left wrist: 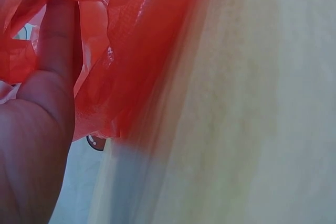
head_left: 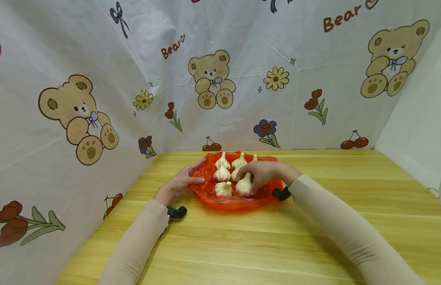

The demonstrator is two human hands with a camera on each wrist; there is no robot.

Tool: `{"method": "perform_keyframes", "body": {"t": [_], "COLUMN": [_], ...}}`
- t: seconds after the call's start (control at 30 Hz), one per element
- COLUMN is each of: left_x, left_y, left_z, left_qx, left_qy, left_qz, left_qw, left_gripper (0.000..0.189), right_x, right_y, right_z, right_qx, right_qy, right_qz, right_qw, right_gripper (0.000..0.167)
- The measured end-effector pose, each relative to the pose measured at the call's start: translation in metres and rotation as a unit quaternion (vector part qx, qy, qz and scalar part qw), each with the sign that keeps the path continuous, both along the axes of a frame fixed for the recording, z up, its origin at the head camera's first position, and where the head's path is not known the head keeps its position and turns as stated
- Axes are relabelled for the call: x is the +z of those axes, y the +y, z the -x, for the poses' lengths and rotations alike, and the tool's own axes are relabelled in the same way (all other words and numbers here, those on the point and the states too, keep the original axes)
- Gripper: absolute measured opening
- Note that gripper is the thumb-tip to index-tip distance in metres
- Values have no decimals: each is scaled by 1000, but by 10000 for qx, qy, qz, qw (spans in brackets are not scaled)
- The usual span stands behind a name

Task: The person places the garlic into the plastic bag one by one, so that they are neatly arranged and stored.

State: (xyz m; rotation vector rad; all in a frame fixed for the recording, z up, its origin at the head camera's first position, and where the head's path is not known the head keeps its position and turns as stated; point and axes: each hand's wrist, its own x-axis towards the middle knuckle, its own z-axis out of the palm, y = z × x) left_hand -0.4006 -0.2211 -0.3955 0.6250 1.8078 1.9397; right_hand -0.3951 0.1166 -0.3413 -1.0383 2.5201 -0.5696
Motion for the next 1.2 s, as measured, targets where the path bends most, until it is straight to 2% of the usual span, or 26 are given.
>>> {"method": "perform_keyframes", "body": {"t": [0.37, 0.67, 0.8, 0.93, 1.07, 1.13, 1.2], "left_x": [0, 2, 2, 2, 2, 3, 5], "left_y": [-2, -7, -8, -8, -9, -10, -11], "left_z": [1, 1, 2, 3, 4, 3, 2], "left_qx": [64, 148, 169, 339, 666, 787, 925], "left_qy": [-38, 100, 156, 292, 566, 823, 1118], "left_qz": [24, 160, 300, 533, 1044, 1449, 1919], "left_qw": [10000, 9997, 9993, 9976, 9907, 9829, 9706], "left_gripper": [87, 83, 81, 82, 85, 88, 89], "right_x": [6, 9, 10, 13, 15, 17, 18], "right_y": [9, 22, 32, 45, 59, 67, 74], "right_z": [6, 7, 1, -4, -7, -9, -11], "right_qx": [153, -5, -96, -54, -122, -193, -207], "right_qy": [-334, -836, -818, -647, -465, -404, -304], "right_qz": [546, 950, 1141, 1326, 1342, 1312, 1308], "right_qw": [9978, 9920, 9901, 9890, 9898, 9903, 9907], "right_gripper": [48, 44, 44, 42, 38, 36, 34]}}
